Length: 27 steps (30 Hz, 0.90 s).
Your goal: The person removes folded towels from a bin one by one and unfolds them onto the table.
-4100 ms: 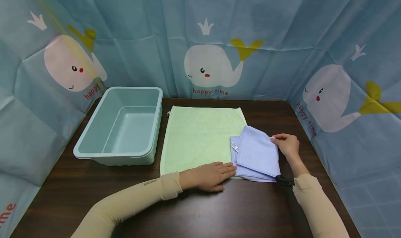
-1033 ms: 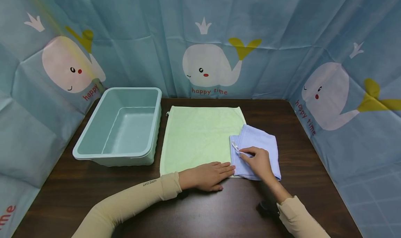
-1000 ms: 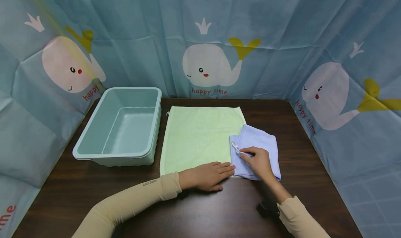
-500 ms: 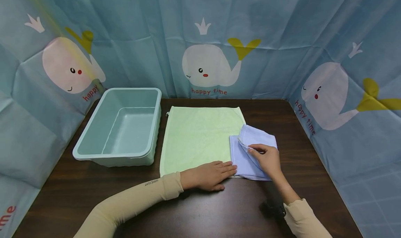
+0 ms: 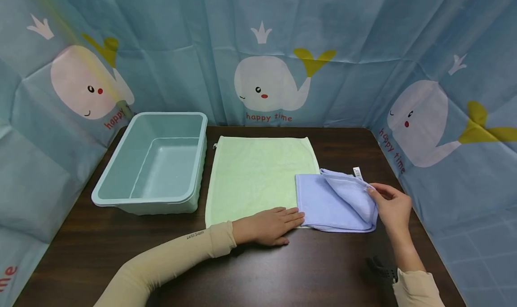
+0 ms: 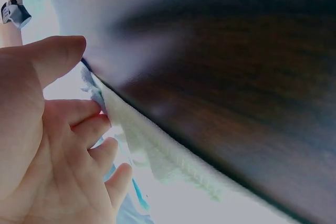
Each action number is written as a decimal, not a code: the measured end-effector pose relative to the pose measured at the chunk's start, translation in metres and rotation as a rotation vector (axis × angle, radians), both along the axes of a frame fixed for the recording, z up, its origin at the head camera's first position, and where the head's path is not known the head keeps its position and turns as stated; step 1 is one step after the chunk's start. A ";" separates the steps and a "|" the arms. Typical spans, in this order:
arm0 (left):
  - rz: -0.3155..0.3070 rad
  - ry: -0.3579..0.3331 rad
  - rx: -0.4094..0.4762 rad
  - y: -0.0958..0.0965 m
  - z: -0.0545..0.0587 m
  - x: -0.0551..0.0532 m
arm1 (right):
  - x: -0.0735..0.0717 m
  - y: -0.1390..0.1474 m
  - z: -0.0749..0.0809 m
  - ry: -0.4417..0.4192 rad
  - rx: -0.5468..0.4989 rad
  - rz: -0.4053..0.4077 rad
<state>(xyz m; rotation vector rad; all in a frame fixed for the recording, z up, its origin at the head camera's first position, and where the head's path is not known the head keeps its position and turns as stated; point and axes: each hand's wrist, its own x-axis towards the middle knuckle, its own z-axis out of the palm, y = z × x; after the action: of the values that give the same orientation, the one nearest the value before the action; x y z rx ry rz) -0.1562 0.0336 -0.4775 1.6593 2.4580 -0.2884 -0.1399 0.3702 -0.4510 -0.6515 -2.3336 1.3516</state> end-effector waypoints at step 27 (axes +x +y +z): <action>0.034 -0.012 -0.022 0.003 0.003 0.000 | 0.032 0.083 -0.040 -0.204 0.365 -0.141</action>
<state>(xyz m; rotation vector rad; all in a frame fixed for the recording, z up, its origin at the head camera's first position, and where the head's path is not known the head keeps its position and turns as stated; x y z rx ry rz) -0.1563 0.0366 -0.4746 1.6050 2.4623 -0.2987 -0.1079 0.4529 -0.4905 -0.8484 -2.5466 0.7998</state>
